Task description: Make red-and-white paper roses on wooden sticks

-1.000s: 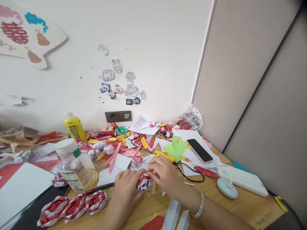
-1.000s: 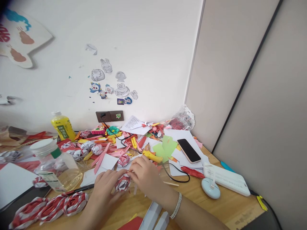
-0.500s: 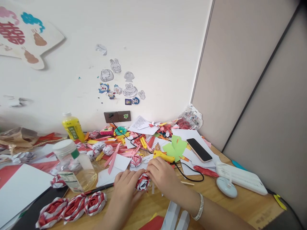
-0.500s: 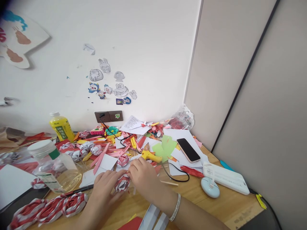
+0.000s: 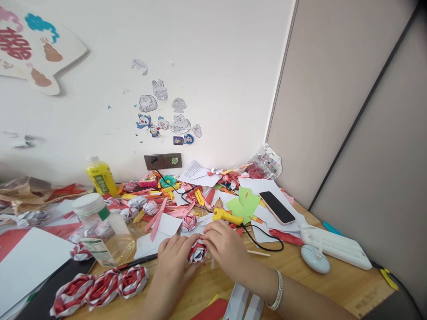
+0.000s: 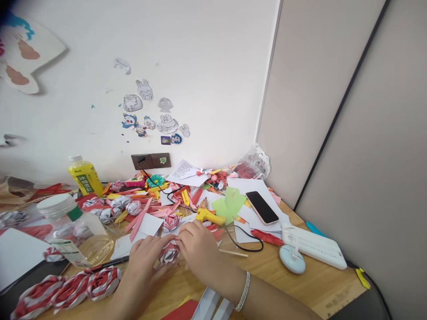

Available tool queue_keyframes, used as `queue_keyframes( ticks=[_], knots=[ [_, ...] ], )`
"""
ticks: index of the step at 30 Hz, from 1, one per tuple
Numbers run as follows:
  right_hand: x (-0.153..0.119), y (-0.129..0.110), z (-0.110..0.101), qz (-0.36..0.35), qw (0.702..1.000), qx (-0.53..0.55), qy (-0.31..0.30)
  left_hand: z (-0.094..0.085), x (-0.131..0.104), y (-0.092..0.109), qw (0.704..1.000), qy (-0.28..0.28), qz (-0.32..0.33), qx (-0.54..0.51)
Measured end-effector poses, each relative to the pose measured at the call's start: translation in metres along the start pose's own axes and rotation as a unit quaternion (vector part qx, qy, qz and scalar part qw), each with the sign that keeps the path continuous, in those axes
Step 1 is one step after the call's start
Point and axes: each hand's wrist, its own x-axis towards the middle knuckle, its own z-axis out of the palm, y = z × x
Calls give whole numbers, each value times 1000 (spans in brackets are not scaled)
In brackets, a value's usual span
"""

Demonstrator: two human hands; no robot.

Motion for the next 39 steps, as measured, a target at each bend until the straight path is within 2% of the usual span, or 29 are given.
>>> queue_keyframes(
  ticks=[6,13,17,21,26,39],
  knots=[
    [1,-2,-7,53,990,132,-16,-1,0,-2,1000,4,-9,-8],
    [2,-4,-8,93,981,172,-10,-1,0,-4,999,16,-30,-14],
    [0,-5,-8,37,990,137,-6,1,0,-7,999,24,-36,-14],
    [-1,-7,-10,-1,996,79,-29,3,-1,-8,999,27,-34,-18],
    [-1,-8,-13,6,996,74,-55,1,-1,-7,999,18,-33,-8],
    [-2,-8,-10,32,992,111,-57,0,0,-4,999,38,-20,10]
  ],
)
